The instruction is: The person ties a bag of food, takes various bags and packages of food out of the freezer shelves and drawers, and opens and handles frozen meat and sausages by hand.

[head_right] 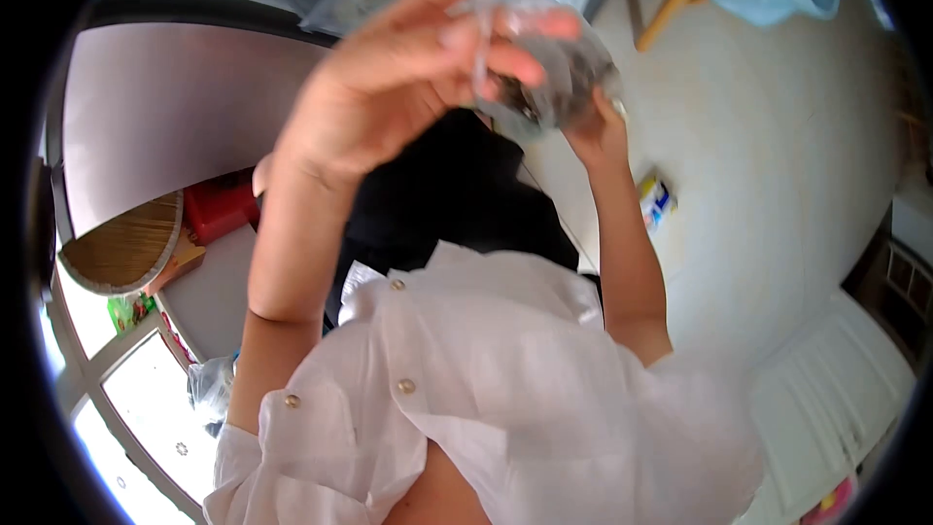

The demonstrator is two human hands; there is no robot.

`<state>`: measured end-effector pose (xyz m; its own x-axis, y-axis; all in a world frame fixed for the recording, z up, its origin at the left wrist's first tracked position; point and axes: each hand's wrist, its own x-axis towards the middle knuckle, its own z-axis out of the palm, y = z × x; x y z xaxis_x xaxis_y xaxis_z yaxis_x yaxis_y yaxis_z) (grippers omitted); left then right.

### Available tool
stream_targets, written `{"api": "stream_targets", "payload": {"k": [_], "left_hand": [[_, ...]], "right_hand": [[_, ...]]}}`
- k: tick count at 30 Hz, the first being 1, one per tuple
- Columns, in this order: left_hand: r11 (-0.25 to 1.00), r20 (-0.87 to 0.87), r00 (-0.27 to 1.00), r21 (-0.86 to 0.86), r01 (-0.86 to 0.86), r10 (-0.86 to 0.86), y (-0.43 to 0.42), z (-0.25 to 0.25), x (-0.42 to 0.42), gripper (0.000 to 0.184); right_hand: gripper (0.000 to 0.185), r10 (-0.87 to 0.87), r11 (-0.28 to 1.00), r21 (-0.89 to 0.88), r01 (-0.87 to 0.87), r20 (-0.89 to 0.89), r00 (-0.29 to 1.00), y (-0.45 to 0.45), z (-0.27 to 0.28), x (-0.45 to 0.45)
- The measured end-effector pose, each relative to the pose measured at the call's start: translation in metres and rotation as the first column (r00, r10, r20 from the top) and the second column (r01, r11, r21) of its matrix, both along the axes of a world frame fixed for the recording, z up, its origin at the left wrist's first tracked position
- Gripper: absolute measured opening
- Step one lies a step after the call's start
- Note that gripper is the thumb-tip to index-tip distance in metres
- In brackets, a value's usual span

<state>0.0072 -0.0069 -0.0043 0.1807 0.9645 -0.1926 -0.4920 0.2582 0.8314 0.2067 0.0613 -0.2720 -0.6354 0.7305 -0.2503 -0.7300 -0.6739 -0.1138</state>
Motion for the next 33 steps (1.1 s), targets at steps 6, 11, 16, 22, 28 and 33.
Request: {"api": "stream_targets", "payload": {"k": [6,11,16,22,28,33], "left_hand": [[0.998,-0.025,0.999,0.064,-0.025,0.027,0.005,-0.005,0.0,0.075],[0.998,-0.025,1.0,0.064,-0.014,0.015,0.007,-0.012,0.001,0.078],[0.994,0.004,1.0,0.108,-0.028,0.028,0.009,-0.007,-0.003,0.075],[0.998,-0.097,0.995,0.067,-0.02,0.027,0.013,-0.007,-0.002,0.078],[0.995,-0.006,0.999,0.093,-0.034,0.035,0.019,-0.008,-0.006,0.081],[0.993,-0.063,0.996,0.106,-0.053,0.06,0.016,0.001,-0.014,0.081]], "right_hand": [[0.037,0.086,0.996,-0.05,-0.073,0.351,0.933,0.01,-0.021,0.002],[0.042,0.082,0.98,0.092,-0.177,0.622,0.779,0.016,-0.072,0.009],[0.048,0.016,0.999,-0.034,-0.008,0.249,0.968,0.005,-0.034,0.012],[0.046,0.036,0.989,0.137,-0.047,0.082,0.996,0.021,-0.029,0.012],[0.041,0.067,0.979,0.15,-0.138,0.401,0.914,0.02,-0.02,-0.002],[0.048,0.128,0.991,-0.025,-0.132,0.462,0.877,0.026,-0.009,-0.007]]}}
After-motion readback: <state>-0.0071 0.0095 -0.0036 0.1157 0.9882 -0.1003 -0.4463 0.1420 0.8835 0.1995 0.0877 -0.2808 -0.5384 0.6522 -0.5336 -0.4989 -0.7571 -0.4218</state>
